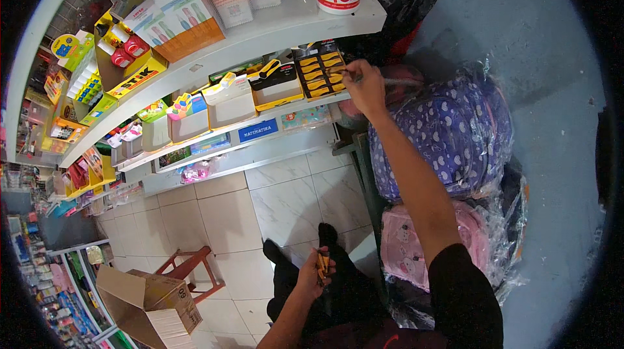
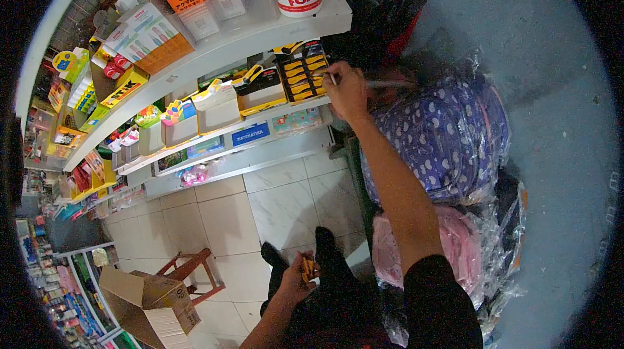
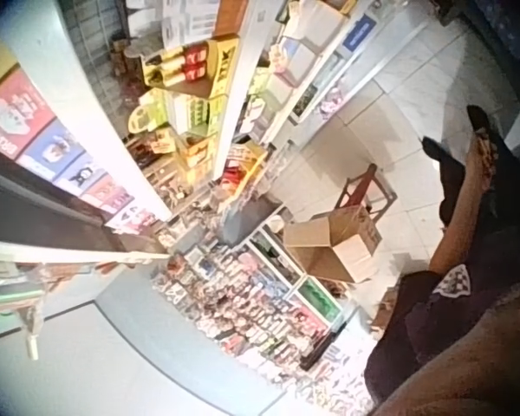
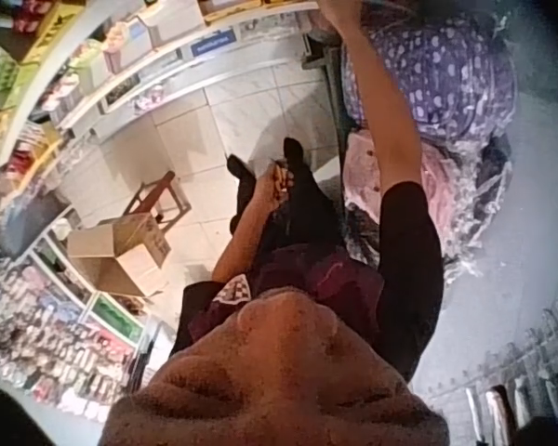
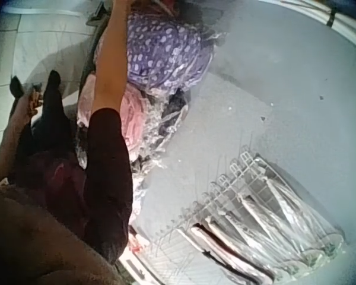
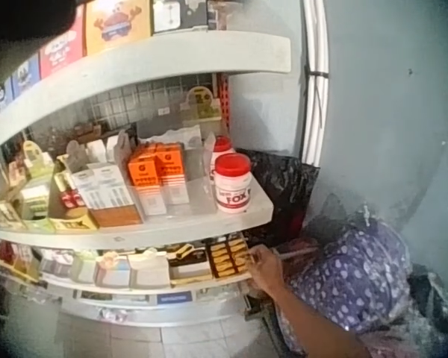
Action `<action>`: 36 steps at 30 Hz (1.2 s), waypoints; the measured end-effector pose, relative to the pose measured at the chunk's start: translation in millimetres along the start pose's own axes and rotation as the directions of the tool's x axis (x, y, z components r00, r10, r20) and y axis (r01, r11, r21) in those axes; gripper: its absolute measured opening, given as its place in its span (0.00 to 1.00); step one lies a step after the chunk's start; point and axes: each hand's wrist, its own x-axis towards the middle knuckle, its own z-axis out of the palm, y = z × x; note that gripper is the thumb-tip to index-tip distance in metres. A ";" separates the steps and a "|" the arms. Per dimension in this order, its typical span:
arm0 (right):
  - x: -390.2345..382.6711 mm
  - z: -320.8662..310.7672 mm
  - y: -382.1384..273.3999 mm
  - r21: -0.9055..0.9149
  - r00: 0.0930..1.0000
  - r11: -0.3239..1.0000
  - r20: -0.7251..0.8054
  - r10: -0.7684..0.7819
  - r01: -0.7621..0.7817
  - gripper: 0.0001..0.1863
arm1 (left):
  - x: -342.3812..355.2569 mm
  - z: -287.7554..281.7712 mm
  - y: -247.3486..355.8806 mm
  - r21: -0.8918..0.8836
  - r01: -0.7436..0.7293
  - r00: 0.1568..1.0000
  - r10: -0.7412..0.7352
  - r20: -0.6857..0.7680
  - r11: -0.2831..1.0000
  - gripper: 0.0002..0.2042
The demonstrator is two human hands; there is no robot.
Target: Taking small items from a cardboard box and placing them onto retail shelves.
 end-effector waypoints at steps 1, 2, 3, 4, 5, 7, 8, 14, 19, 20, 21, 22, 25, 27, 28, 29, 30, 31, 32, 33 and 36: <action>6.3 6.9 3.6 -0.021 0.999 1.000 0.033 -0.019 0.019 0.15 | -1.0 -0.1 -2.5 -0.002 -0.001 1.000 0.000 -0.004 1.000 0.21; 11.1 12.7 7.0 -0.041 0.997 0.998 0.065 -0.037 0.040 0.14 | -2.5 0.1 -4.5 0.027 -0.004 1.000 0.004 -0.013 1.000 0.21; 15.2 14.6 11.6 -0.040 0.997 0.998 0.066 -0.037 0.040 0.14 | -3.9 0.9 -5.0 0.056 -0.007 1.000 0.008 -0.020 0.998 0.21; 18.7 14.3 15.4 -0.110 0.995 0.991 0.067 -0.075 0.082 0.13 | -5.9 1.4 -4.7 0.053 -0.008 1.000 0.010 -0.023 0.999 0.21; 20.6 14.6 18.7 -0.180 0.991 0.976 0.069 -0.114 0.125 0.12 | -7.6 2.2 -4.1 0.034 -0.010 1.000 0.011 -0.021 0.999 0.21; 17.2 16.7 20.1 -0.183 0.992 0.978 0.087 -0.088 0.103 0.11 | -10.1 3.5 -1.9 0.013 -0.014 1.000 0.015 -0.018 1.000 0.21; 15.1 17.3 19.0 -0.188 0.993 0.979 0.102 -0.061 0.079 0.11 | -11.2 3.7 -0.2 0.013 -0.019 1.000 0.020 -0.019 1.000 0.22; 7.2 15.0 10.2 -0.307 0.960 0.910 0.089 -0.265 0.280 0.13 | -5.6 0.6 6.8 0.074 -0.037 0.999 0.037 0.006 0.997 0.24; -5.4 15.2 -5.5 -0.335 0.936 0.876 0.169 -0.307 0.348 0.15 | -6.6 13.9 19.4 0.136 -0.061 0.997 0.067 -0.044 0.989 0.24; -6.3 15.1 -7.2 -0.360 0.943 0.873 0.178 -0.283 0.330 0.15 | -4.8 13.4 21.9 0.087 -0.077 0.997 0.076 0.007 0.993 0.23; -7.6 14.7 -8.8 -0.362 0.943 0.872 0.175 -0.283 0.329 0.15 | -3.7 13.8 24.9 0.038 -0.089 0.995 0.087 0.058 0.995 0.22; -9.2 14.0 -11.1 -0.344 0.939 0.874 0.160 -0.306 0.343 0.15 | -3.6 16.7 30.2 0.040 -0.089 0.994 0.086 0.061 0.995 0.22; -13.9 8.3 -20.1 -0.271 0.940 0.900 0.122 -0.320 0.342 0.14 | 1.3 27.5 54.2 -0.003 -0.122 0.987 0.122 0.101 0.992 0.21; -22.2 1.7 -37.4 -0.208 0.945 0.922 0.101 -0.311 0.326 0.13 | 6.5 35.0 77.0 -0.018 -0.191 0.974 0.192 0.121 0.981 0.21; -29.3 -5.4 -49.2 0.018 0.964 0.996 0.250 -0.090 0.088 0.12 | 6.4 44.2 91.3 -0.017 -0.191 0.973 0.192 0.127 0.981 0.21; -40.1 -9.1 -57.9 0.202 0.895 0.960 0.437 0.091 -0.196 0.12 | 0.4 54.6 107.1 0.025 -0.247 0.962 0.242 0.129 0.969 0.21; -51.7 -13.6 -59.7 0.289 0.854 0.928 0.517 0.055 -0.234 0.11 | -3.3 66.8 121.8 0.068 -0.300 0.947 0.289 0.140 0.951 0.21; -65.2 -16.4 -62.7 0.372 0.808 0.885 0.590 0.007 -0.280 0.11 | -6.9 76.2 134.7 0.069 -0.302 0.946 0.291 0.142 0.951 0.21; -78.0 -20.4 -69.5 0.372 0.808 0.885 0.589 0.007 -0.279 0.11 | -10.1 84.9 146.5 0.111 -0.365 0.924 0.344 0.168 0.924 0.20; -90.5 -24.4 -77.4 0.413 0.784 0.872 0.618 -0.057 -0.262 0.12 | -14.2 92.8 157.6 0.152 -0.426 0.897 0.395 0.196 0.892 0.20; -111.8 -42.9 -100.1 0.423 0.780 0.862 0.624 -0.054 -0.278 0.13 | -22.4 117.4 181.2 0.175 -0.499 0.857 0.453 0.244 0.849 0.21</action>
